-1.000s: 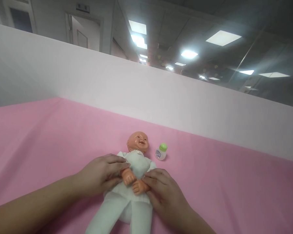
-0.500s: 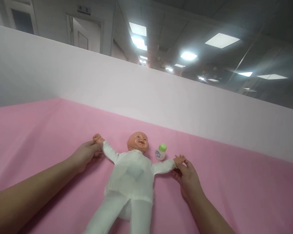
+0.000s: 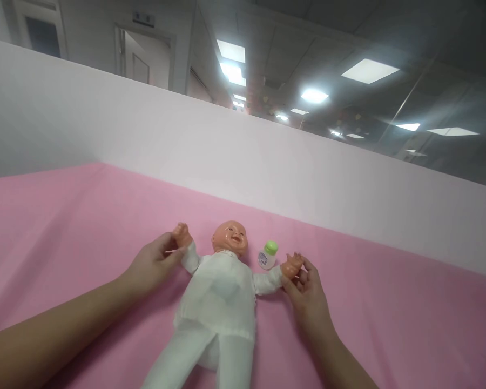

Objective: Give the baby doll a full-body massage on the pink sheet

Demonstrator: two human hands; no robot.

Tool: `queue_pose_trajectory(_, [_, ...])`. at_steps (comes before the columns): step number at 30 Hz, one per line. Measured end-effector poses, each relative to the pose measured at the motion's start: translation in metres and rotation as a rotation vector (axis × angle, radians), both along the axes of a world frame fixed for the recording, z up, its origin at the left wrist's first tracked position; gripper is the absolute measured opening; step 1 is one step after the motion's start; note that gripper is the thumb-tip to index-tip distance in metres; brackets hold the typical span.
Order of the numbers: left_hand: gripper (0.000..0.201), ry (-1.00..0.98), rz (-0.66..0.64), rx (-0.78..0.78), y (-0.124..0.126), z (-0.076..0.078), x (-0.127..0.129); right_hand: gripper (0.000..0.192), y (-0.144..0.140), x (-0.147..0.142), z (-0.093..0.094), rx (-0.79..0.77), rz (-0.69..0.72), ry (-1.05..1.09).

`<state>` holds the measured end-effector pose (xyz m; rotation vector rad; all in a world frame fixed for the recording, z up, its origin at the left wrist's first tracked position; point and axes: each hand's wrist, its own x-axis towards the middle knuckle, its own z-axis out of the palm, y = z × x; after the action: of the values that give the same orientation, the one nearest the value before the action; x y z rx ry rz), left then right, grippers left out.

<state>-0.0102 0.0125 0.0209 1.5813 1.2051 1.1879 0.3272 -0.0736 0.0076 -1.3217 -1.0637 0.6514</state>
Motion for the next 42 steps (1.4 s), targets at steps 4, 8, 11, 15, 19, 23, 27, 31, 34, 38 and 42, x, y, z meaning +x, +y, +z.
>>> queue_pose_trajectory(4, [0.032,0.358,-0.295,0.336,-0.017,0.000,0.005,0.051,-0.019,-0.022,0.008,0.045,0.230,-0.376])
queue_pose_trajectory(8, [0.035,0.574,-0.383,0.632,-0.020,-0.013,0.008,0.034,-0.029,-0.034,0.013,0.102,0.455,-0.835])
queue_pose_trajectory(11, [0.035,0.638,-0.391,0.696,-0.017,-0.019,0.009,0.038,-0.029,-0.037,0.009,0.168,0.496,-0.962])
queue_pose_trajectory(15, [0.035,0.601,-0.393,0.730,-0.015,-0.021,0.010,0.043,-0.026,-0.037,0.002,0.180,0.469,-1.006])
queue_pose_trajectory(19, [0.035,0.461,-0.329,0.551,-0.014,-0.015,0.008,0.036,-0.024,-0.033,0.005,0.073,0.393,-0.832])
queue_pose_trajectory(23, [0.029,0.120,-0.157,0.102,-0.002,-0.010,0.002,0.047,-0.012,-0.014,0.007,-0.071,0.195,-0.348])
queue_pose_trajectory(27, [0.028,-0.362,0.017,-0.254,0.022,-0.017,-0.008,0.062,0.005,0.017,-0.002,-0.068,0.051,0.148])
queue_pose_trajectory(31, [0.034,-0.502,0.083,-0.427,0.036,-0.022,-0.014,0.050,0.015,0.039,-0.014,-0.235,-0.027,0.345])
queue_pose_trajectory(34, [0.035,-0.468,0.044,-0.416,0.036,-0.020,-0.014,0.045,0.017,0.042,-0.016,-0.315,-0.007,0.321])
queue_pose_trajectory(38, [0.044,-0.429,0.057,-0.327,0.033,-0.021,-0.012,0.056,0.014,0.033,-0.011,-0.254,-0.031,0.219])
queue_pose_trajectory(42, [0.047,-0.285,-0.004,-0.126,0.021,-0.019,-0.007,0.068,0.005,0.016,-0.002,-0.091,-0.024,0.053])
